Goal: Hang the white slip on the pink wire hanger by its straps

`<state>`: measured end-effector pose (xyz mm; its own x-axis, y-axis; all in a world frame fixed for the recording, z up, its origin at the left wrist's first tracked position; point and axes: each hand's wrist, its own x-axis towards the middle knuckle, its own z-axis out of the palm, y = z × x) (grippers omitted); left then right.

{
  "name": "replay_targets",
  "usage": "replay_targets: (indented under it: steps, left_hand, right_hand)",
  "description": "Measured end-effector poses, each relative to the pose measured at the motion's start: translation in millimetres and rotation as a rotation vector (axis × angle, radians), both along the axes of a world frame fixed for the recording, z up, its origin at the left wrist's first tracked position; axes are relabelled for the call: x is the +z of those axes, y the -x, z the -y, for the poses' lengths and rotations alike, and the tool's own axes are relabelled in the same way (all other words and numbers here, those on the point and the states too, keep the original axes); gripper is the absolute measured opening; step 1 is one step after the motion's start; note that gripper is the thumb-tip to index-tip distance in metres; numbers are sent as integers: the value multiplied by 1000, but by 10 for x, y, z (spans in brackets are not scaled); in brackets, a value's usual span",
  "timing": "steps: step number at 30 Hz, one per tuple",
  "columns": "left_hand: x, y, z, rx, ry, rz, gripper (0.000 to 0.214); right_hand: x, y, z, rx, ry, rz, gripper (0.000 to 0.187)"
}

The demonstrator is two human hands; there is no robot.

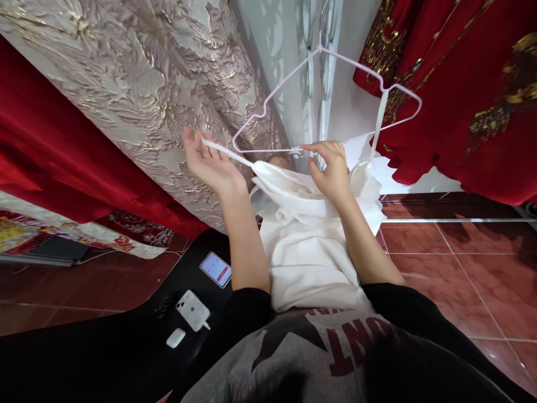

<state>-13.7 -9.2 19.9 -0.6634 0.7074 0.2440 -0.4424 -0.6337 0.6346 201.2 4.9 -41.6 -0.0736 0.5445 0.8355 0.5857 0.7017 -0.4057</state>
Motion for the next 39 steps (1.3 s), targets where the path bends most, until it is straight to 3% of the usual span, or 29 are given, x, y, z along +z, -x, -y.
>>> replay_targets:
  steps: [2,3,5,8,11,13,16,18,21,25,30,34,37,39]
  left_hand:
    - [-204,-151,-75,62,69,54,33]
    - [-291,-253,-98,26,98,58,34]
    - [-416,-481,-107,-169,103,-35,31]
    - [-483,-764,-58,-479,-27,-178,19]
    - [-479,-868,-17,-502,-167,-181,9]
    - [-483,-852,-25,-460,-187,-208,9]
    - [-518,-807,-78,-431,-189,-259,14]
    - [-549,-808,-114,-421,-220,-259,17]
    - [-583,-843,-138,-402,-264,-246,17]
    - [-586,-846,-126,-375,-222,-270,13]
    - [-553,-768,-125,-392,-173,-282,17]
    - [-507,-715,-111,-445,-147,-277,22]
    - [-474,-712,-76,-441,-109,-272,25]
    - [-465,-739,-54,-448,-87,-268,23]
  right_hand:
    - [2,-13,-9,3,2,-5,25]
    - [6,-17,-8,9,4,-8,24]
    - [25,-13,15,29,13,-3,24]
    - [83,-5,99,91,36,12,23]
    - [162,-86,180,178,52,-47,21]
    - [206,-237,178,89,-36,-245,21]
    - [238,-573,89,-174,-161,-653,20]
    - [237,-775,31,-163,3,-780,25]
    - [231,-879,42,26,328,-759,29]
    - [347,-701,181,128,432,-662,20]
    - [806,-675,113,219,288,-673,11]
    - [1047,-881,-19,357,344,-1036,27]
    - [952,-917,8,150,103,-1315,31]
    - [796,-831,59,-17,-88,-1284,22]
